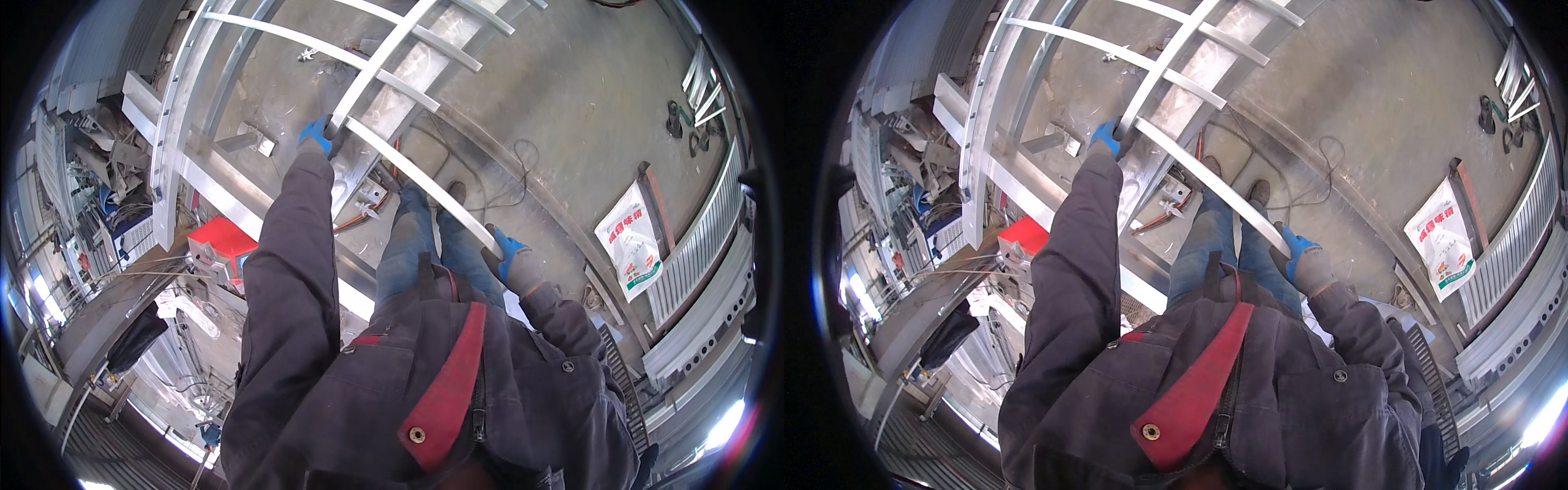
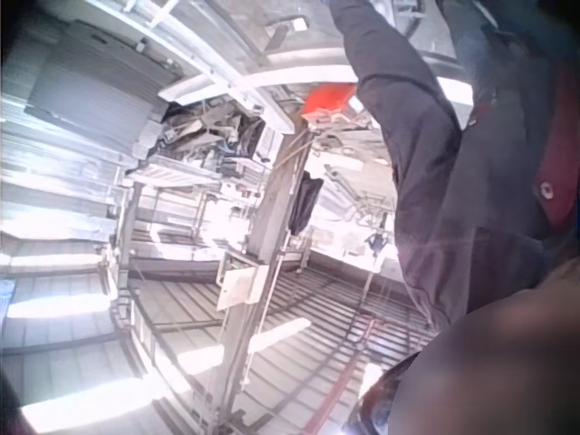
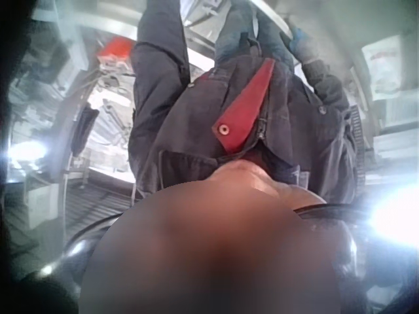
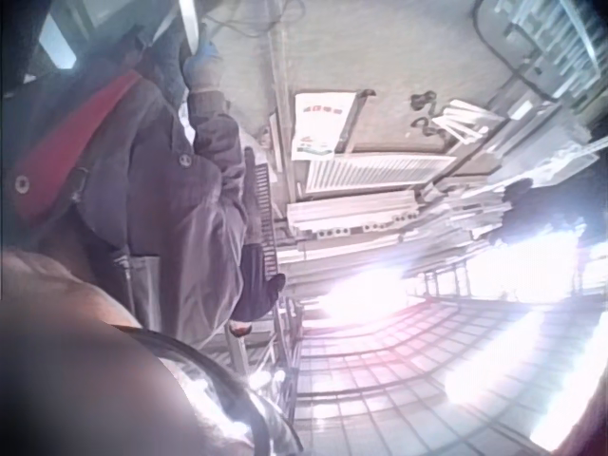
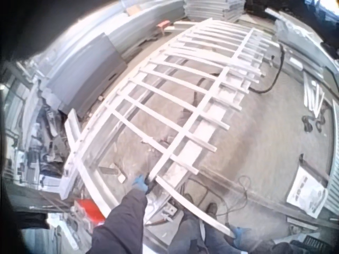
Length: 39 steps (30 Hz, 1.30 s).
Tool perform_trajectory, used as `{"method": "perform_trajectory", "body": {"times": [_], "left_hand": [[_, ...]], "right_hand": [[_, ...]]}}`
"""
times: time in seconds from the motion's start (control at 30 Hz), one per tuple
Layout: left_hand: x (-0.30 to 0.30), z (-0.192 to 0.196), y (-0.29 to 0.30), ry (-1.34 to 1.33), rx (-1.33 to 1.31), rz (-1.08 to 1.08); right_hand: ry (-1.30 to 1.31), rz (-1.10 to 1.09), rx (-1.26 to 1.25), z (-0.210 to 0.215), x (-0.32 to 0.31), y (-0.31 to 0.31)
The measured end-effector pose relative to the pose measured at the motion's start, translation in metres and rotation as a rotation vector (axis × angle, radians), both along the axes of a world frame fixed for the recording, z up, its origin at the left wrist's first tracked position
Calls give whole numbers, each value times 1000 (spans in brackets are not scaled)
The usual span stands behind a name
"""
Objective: The person repeatedly picks up long metal bars and places them horizontally across a vertical metal frame. They adjust the bars to fit between the frame's uprights, then walk to retrieve more bars and repeat the process.
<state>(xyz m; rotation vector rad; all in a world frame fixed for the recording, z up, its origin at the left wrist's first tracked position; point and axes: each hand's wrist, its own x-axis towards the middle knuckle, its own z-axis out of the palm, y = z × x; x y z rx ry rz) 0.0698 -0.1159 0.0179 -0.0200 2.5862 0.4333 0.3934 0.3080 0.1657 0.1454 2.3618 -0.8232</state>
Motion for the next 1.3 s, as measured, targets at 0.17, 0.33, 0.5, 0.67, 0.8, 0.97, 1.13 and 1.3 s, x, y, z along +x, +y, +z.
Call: {"method": "perform_trajectory", "body": {"times": [0.17, 0.33, 0.5, 0.67, 0.8, 0.97, 1.13, 1.3], "left_hand": [[-10, -8, -6, -6, 14, -69], [-10, -21, -16, -54, 106, -21], [-9, -28, -23, -2, 191, -55], [-10, -10, -13, -14, 187, -63], [-7, 4, -3, -49, 187, 2], [2, -7, -3, 75, 139, -37], [12, -22, -7, 159, 112, -19], [11, -22, -7, 125, 148, 3]], "right_hand": [[-10, 63, 71, 18, -5, -6], [58, 106, 108, -6, -18, 6], [53, 46, -69, -27, -14, 19], [88, 81, 48, -48, -14, 25], [135, -30, -38, -83, -23, 15], [-15, -40, -3, -107, -20, 7], [-162, 11, 47, -115, -19, -6], [-153, 30, 69, -121, -24, -2]]}}
